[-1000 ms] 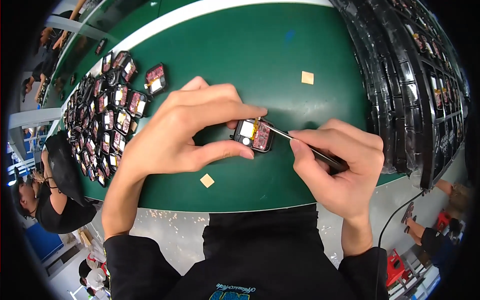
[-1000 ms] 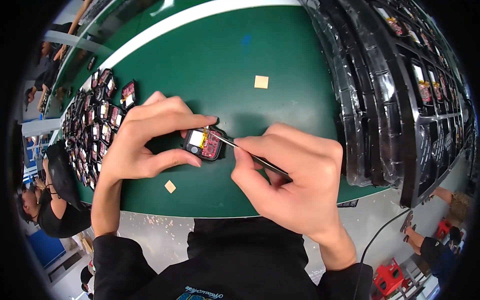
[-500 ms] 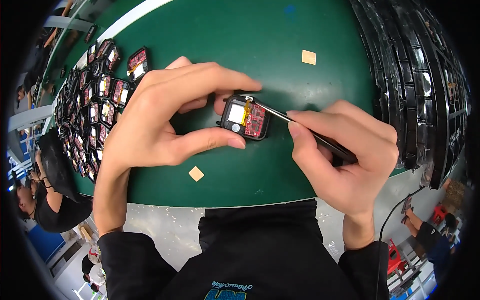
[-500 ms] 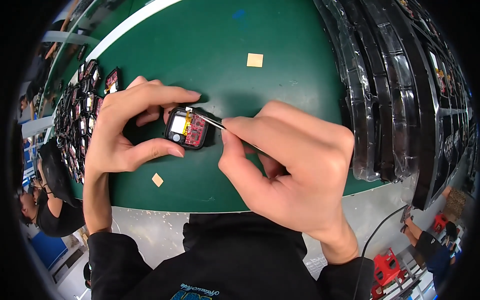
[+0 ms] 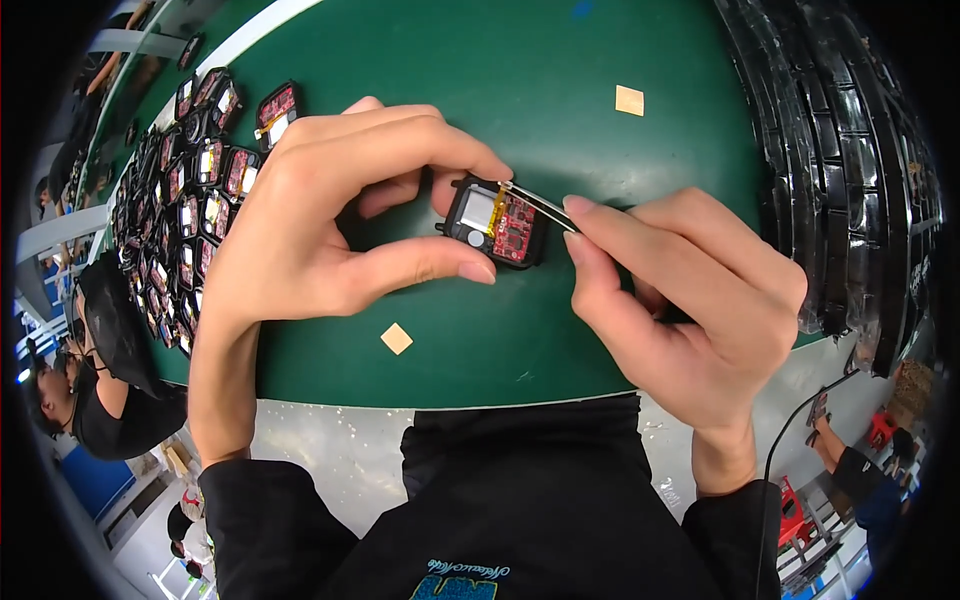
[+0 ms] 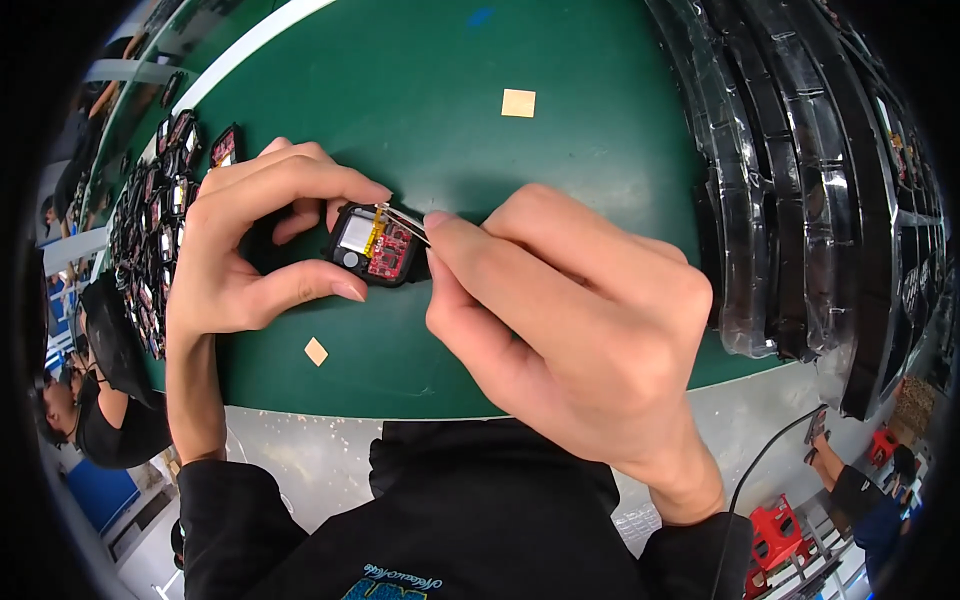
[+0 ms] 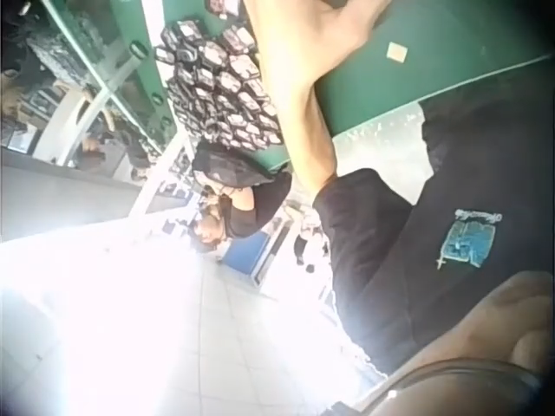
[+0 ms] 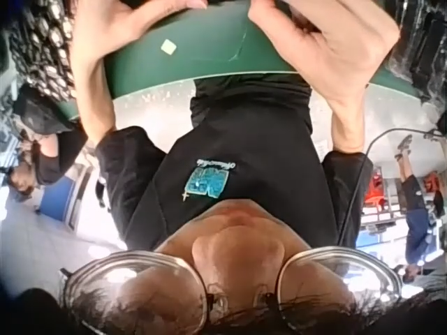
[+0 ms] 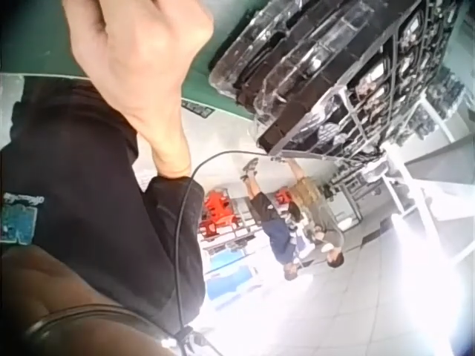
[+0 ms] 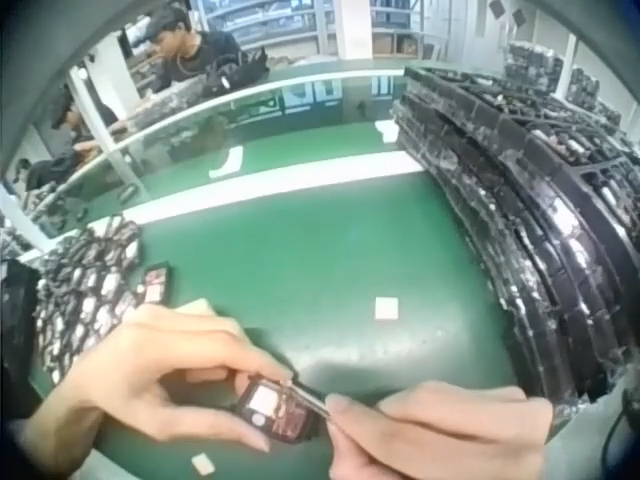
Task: Assembling small electronic components into a watch frame using tweezers on a production line.
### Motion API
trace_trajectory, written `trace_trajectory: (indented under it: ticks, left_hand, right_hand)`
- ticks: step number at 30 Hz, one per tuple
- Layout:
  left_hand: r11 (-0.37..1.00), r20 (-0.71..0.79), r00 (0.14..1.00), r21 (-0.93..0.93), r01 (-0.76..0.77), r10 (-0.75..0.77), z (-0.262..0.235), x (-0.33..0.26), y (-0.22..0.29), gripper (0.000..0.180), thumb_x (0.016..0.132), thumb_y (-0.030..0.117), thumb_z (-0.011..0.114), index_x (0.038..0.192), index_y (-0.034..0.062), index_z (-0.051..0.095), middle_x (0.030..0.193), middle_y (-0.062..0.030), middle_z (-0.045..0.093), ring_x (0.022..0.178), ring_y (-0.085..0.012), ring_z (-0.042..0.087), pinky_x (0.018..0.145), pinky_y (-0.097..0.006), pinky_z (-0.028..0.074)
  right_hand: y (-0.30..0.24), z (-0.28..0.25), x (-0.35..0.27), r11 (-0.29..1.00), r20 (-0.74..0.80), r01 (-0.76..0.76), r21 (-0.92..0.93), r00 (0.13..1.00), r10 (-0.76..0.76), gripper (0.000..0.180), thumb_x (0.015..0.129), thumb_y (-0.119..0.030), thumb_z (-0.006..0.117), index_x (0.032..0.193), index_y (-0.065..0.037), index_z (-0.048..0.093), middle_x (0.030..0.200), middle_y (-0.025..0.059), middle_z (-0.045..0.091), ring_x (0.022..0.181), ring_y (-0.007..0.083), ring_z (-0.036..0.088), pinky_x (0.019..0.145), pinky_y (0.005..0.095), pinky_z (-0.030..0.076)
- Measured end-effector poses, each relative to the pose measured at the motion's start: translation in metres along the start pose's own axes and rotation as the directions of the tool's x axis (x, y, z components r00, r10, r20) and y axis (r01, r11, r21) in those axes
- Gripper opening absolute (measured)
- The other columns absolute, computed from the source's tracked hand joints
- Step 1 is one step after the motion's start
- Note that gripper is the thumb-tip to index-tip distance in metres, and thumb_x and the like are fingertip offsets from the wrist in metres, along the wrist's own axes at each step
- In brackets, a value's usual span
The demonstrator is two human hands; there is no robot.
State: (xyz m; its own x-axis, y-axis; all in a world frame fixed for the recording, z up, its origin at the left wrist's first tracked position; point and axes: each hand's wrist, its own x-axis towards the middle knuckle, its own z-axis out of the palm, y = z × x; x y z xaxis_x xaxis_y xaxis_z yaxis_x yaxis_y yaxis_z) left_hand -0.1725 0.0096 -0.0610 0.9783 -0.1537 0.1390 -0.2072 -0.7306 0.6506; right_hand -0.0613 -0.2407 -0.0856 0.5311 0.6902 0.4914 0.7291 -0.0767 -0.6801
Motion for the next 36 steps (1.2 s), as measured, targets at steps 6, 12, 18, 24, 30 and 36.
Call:
trace_trajectory:
  ticks: [6, 12, 18, 24, 30, 36]
  left_hand:
    - [0.996, 0.056, 0.998, -0.085, 0.011, -0.006, -0.006, 0.0, -0.005, 0.068, 0.07, 0.039, 0.1, 0.123, 0.0002, 0.08, 0.089, -0.0041, 0.07, 0.063, -0.0115, 0.044, 0.072, -0.03, 0.037]
    - [0.985, 0.091, 0.995, -0.168, 0.046, -0.031, -0.007, -0.001, -0.007, 0.069, 0.075, 0.048, 0.096, 0.122, 0.0, 0.081, 0.098, -0.0064, 0.075, 0.065, -0.011, 0.045, 0.07, -0.029, 0.036]
    - [0.99, 0.098, 0.995, -0.139, 0.036, -0.023, -0.006, -0.001, -0.005, 0.067, 0.076, 0.049, 0.095, 0.12, 0.0004, 0.082, 0.099, -0.0066, 0.076, 0.066, -0.011, 0.046, 0.069, -0.029, 0.035]
    - [0.996, 0.096, 0.995, -0.084, -0.015, 0.023, -0.005, 0.0, -0.006, 0.065, 0.076, 0.049, 0.095, 0.117, 0.0002, 0.082, 0.099, -0.0069, 0.076, 0.066, -0.0121, 0.047, 0.069, -0.029, 0.035]
    - [0.998, 0.114, 0.992, -0.042, -0.05, 0.055, -0.008, 0.001, -0.002, 0.059, 0.076, 0.044, 0.096, 0.114, 0.0008, 0.082, 0.098, -0.0064, 0.078, 0.07, -0.0125, 0.052, 0.068, -0.029, 0.035]
    - [0.998, 0.111, 0.992, -0.03, -0.052, 0.055, -0.007, 0.002, -0.003, 0.057, 0.076, 0.042, 0.096, 0.114, 0.0018, 0.082, 0.096, -0.0052, 0.077, 0.07, -0.0126, 0.052, 0.067, -0.029, 0.035]
  right_hand:
    - [-0.003, -0.008, 0.002, 0.995, 0.055, -0.069, 0.069, 0.996, 0.065, 0.025, 0.078, 0.012, 0.083, 0.101, 0.002, 0.086, 0.072, 0.0043, 0.068, 0.057, 0.0085, 0.057, 0.052, 0.0243, 0.039]
    - [-0.001, -0.011, 0.003, 0.978, 0.121, -0.135, 0.159, 0.986, 0.116, 0.019, 0.081, 0.012, 0.082, 0.099, 0.005, 0.085, 0.07, 0.0057, 0.069, 0.059, 0.0102, 0.061, 0.054, 0.0245, 0.042]
    - [-0.001, -0.011, 0.001, 0.977, 0.13, -0.144, 0.159, 0.984, 0.124, 0.02, 0.081, 0.011, 0.082, 0.099, 0.005, 0.085, 0.07, 0.0054, 0.069, 0.059, 0.0098, 0.06, 0.054, 0.0244, 0.041]
    - [0.0, -0.01, 0.001, 0.973, 0.162, -0.167, 0.158, 0.977, 0.142, 0.019, 0.081, 0.011, 0.081, 0.098, 0.004, 0.085, 0.071, 0.0051, 0.069, 0.059, 0.0095, 0.06, 0.055, 0.0243, 0.041]
    - [0.0, -0.009, 0.002, 0.974, 0.162, -0.155, 0.166, 0.978, 0.128, 0.02, 0.08, 0.011, 0.081, 0.098, 0.004, 0.085, 0.07, 0.0043, 0.068, 0.058, 0.008, 0.057, 0.053, 0.0235, 0.039]
    - [0.001, -0.008, 0.0, 0.977, 0.127, -0.136, 0.162, 0.985, 0.116, 0.02, 0.08, 0.011, 0.082, 0.098, 0.003, 0.085, 0.07, 0.0032, 0.067, 0.055, 0.0062, 0.054, 0.051, 0.023, 0.035]
